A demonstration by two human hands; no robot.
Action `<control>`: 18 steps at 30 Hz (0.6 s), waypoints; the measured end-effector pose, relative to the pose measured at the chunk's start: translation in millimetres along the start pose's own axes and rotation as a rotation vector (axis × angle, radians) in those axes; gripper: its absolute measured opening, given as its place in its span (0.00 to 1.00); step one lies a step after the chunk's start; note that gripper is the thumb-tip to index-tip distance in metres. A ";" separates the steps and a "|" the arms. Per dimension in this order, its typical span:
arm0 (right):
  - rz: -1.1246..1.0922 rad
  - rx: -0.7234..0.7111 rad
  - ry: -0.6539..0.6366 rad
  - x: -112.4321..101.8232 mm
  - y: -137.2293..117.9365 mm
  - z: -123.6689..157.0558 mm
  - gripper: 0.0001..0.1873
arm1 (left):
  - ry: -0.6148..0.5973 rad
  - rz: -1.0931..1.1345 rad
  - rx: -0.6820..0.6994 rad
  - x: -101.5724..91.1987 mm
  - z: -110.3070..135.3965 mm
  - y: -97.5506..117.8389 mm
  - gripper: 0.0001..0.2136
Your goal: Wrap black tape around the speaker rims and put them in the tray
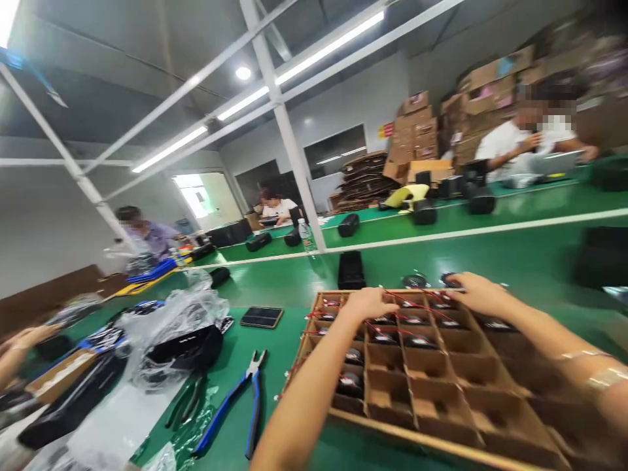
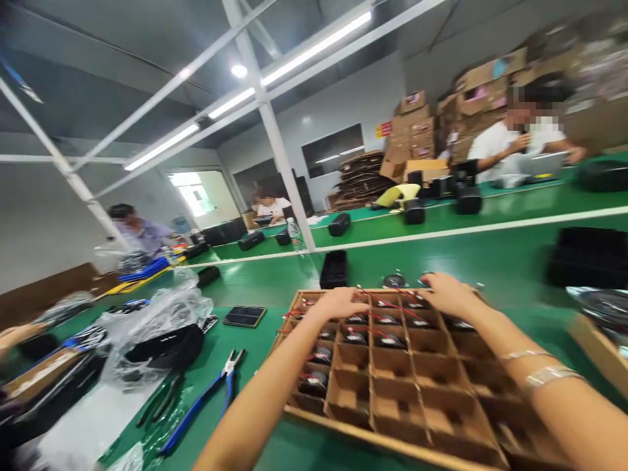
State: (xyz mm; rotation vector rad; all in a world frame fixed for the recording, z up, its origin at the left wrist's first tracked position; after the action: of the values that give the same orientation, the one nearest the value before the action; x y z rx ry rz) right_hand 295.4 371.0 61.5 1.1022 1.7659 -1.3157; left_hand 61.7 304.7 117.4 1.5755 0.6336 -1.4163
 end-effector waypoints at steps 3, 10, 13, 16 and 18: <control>0.110 0.033 -0.036 -9.8 -13.2 41.1 0.13 | 0.102 -0.055 0.031 7.6 54.6 -8.3 0.15; 0.124 -0.066 -0.038 -16.3 -63.7 121.0 0.09 | 0.351 -0.169 -0.093 29.5 119.3 8.4 0.11; 0.128 -0.102 0.024 -8.4 -91.7 137.8 0.12 | 0.395 -0.199 -0.196 37.4 107.6 19.4 0.13; 0.119 -0.104 0.097 2.1 -106.9 140.8 0.12 | 0.415 -0.205 -0.297 44.9 97.6 25.9 0.15; 0.078 -0.130 0.119 8.6 -108.3 138.3 0.17 | 0.416 -0.189 -0.368 51.6 96.3 26.9 0.16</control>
State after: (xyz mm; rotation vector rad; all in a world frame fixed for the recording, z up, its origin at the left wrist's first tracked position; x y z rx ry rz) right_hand 197.1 225.2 59.9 1.1846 1.8474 -1.0927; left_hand 47.2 199.2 81.0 1.5453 1.2432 -1.0259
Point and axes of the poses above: each hand's wrist, its own z-axis away from the middle knuckle, its own x-axis out of the palm, y = z × x, the point moved 3 cm from there along -z, towards the middle knuckle, and after that the axes turned 15 degrees about x, right-handed, at the moved point
